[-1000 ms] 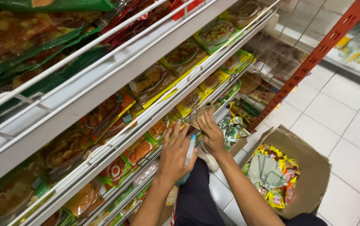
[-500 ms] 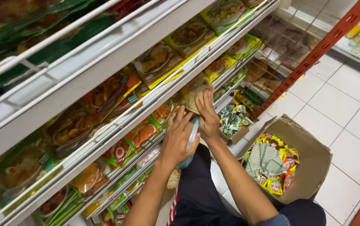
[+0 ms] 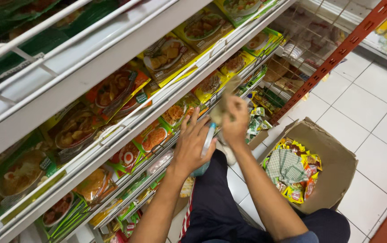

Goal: The person cleans retail shelves using a spray bottle and a cloth. They spray cleaning solution onto the shelves and wipe the surfaces, including the undersides and front edges of the metal racks, while moving packets of food aside.

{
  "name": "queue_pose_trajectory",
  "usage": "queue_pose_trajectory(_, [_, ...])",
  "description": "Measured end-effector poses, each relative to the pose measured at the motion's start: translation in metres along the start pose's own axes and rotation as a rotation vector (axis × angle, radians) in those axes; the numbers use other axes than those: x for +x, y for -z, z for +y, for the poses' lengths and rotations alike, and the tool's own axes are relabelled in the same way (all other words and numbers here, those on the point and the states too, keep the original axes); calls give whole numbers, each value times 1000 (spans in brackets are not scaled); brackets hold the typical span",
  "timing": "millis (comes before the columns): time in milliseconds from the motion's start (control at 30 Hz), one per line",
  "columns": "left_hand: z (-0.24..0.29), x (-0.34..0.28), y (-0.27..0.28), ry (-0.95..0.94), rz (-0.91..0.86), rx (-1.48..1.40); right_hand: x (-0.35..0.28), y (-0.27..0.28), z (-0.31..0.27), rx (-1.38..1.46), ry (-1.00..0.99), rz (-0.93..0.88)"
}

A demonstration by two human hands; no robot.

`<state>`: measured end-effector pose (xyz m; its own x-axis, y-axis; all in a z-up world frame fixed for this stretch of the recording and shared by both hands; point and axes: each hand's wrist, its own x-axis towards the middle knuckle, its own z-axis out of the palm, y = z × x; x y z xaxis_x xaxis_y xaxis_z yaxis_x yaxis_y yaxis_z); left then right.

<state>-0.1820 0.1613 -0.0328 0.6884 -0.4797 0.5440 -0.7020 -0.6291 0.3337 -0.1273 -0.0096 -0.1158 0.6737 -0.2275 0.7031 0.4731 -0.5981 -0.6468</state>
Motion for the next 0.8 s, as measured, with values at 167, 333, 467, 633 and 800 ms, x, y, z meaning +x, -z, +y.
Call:
queue_pose_trajectory(167, [-6, 1, 4, -26, -2, -43, 18, 0, -26, 61, 137, -234])
queue_pose_trajectory(333, [-6, 1, 5, -19, 39, -45, 39, 9, -1, -73, 107, -178])
queue_pose_trajectory(467, [-5, 0, 4, -15, 40, -29, 23, 2, -16, 7, 97, -210])
queue_pose_trajectory(633, [-5, 0, 3, -15, 36, -41, 26, 17, -28, -89, 14, -418])
queue_pose_trajectory(800, [-5, 0, 2, -9, 29, -15, 53, 21, 13, -216, 31, -251])
